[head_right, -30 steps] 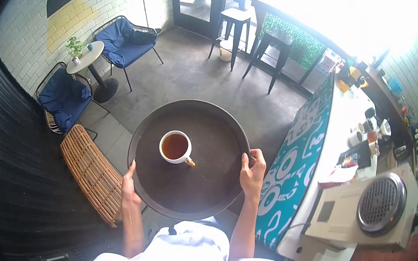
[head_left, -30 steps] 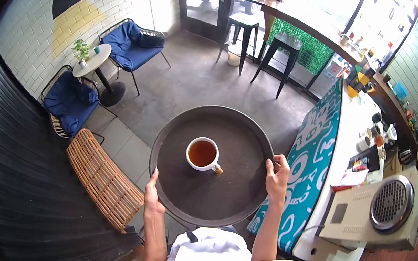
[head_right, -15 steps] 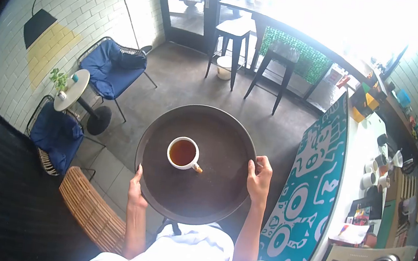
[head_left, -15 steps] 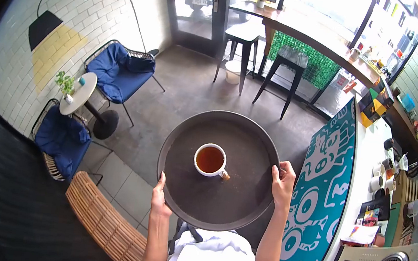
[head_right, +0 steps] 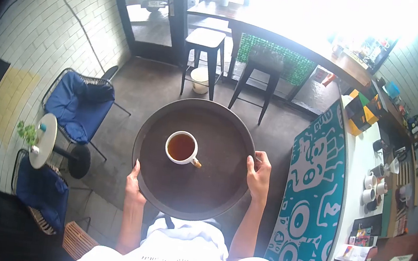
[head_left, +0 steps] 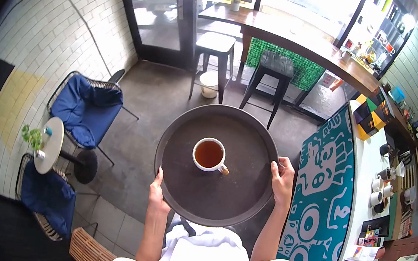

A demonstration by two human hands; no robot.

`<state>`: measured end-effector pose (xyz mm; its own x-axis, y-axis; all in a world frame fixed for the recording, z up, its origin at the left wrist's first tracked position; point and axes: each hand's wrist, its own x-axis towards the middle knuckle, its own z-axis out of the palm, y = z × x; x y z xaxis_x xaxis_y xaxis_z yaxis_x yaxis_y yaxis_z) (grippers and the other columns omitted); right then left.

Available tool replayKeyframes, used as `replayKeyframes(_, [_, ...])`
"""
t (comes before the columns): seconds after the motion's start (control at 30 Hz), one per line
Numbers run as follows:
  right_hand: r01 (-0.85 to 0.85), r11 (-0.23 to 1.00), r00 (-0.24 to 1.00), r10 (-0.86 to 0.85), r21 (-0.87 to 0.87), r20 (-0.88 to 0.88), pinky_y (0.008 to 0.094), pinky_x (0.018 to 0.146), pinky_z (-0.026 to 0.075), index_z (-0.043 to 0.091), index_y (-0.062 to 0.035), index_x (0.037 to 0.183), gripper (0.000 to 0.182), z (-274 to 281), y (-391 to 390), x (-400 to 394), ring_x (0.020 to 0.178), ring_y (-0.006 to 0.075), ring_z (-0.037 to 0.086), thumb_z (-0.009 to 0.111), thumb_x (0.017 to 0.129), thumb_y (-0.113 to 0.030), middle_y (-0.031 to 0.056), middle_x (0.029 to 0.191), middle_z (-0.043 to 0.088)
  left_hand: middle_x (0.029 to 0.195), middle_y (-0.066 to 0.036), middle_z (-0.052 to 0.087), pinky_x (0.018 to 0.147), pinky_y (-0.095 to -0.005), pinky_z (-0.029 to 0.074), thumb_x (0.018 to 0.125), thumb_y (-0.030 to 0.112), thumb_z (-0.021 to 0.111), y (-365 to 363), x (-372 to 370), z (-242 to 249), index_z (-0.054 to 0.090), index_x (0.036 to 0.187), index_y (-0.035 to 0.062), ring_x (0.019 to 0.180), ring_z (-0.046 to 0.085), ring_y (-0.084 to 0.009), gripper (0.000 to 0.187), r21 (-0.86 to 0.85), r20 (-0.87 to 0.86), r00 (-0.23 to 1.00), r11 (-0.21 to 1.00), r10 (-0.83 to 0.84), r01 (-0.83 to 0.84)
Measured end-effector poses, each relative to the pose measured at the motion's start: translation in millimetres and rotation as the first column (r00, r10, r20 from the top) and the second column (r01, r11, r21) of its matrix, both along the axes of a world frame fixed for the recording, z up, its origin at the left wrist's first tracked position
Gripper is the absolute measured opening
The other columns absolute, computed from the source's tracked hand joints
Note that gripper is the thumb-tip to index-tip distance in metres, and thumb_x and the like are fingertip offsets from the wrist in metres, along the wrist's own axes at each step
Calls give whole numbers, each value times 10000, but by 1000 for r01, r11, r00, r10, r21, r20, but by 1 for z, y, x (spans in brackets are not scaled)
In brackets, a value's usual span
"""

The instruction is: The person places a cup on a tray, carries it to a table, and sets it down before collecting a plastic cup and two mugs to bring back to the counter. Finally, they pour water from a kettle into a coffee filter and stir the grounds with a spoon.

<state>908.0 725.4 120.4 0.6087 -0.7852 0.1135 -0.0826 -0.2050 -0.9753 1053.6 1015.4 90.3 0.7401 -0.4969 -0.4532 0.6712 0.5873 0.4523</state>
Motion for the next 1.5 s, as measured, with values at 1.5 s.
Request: replayKeyframes(1.5, [-112,992,981,120,57,-155,229,389,457,544,4,931,231,60,-363,449,507,85,580,473,998,-204,40,627,541,1239,-102,586,961,-419,462,979,346,471,-470,474,-9,518,1268,50,1116,573,-265,417,-75,-2,947,945,-320,319])
